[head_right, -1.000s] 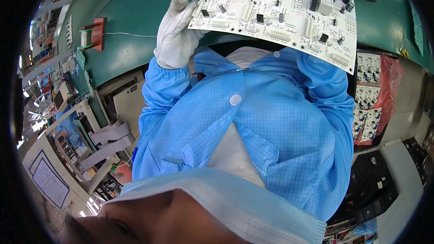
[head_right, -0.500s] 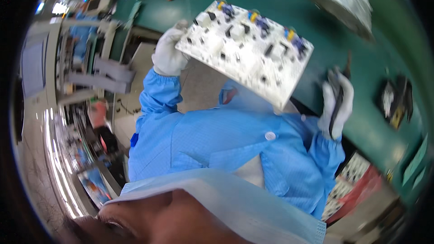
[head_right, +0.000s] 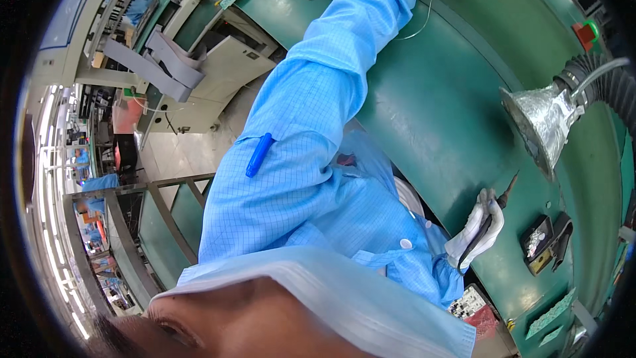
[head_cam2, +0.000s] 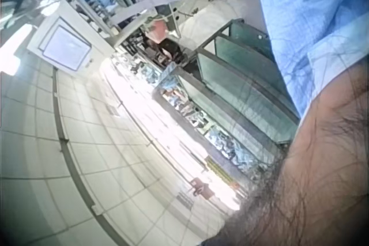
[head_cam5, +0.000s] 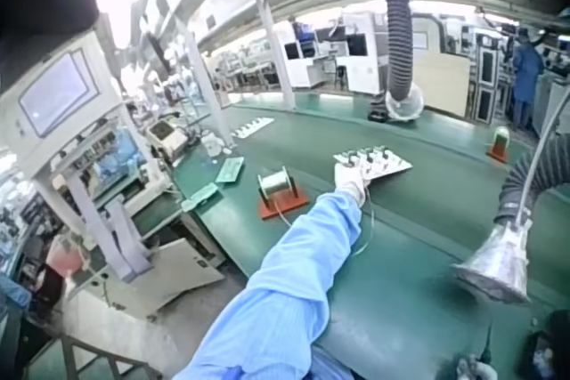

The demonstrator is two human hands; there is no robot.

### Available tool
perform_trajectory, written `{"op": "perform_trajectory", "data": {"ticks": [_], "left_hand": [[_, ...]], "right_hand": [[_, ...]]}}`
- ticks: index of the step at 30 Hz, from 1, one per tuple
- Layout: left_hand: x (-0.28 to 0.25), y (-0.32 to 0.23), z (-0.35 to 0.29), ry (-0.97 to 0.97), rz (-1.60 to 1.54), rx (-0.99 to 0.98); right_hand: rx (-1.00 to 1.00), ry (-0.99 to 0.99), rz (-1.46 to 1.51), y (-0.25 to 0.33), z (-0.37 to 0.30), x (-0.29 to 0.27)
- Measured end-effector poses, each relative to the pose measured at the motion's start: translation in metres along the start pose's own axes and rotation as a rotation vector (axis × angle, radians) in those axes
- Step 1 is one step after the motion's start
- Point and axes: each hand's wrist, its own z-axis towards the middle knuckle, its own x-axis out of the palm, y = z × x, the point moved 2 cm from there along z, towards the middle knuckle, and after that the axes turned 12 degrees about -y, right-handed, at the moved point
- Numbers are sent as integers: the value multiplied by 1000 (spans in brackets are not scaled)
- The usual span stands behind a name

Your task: Soldering components onto a printed circuit board at a manual assembly station.

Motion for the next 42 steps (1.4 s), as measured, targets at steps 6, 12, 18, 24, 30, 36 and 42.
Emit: {"op": "perform_trajectory", "data": {"ticks": [6, 12, 18, 24, 30, 36, 42], "left_hand": [[-74, -93, 15, 120, -66, -149], [-292, -237, 74, -833, 308, 167], [-429, -248, 130, -675, 2141, 21], [-403, -278, 134, -631, 1550, 300], [-275, -339, 3, -212, 426, 578], [-143, -272, -160, 519, 569, -157], [-82, -115, -281, 826, 676, -825]], "right_hand": [[-124, 80, -60, -7, 6, -5], [-120, 44, -120, -9, 9, -6], [-115, 81, -118, -9, 8, -5], [-61, -42, -127, -8, 2, 1], [7, -62, -88, 2, 1, 7], [0, -149, -32, 5, 0, 6], [-97, -172, -130, 7, 1, -19]]}}
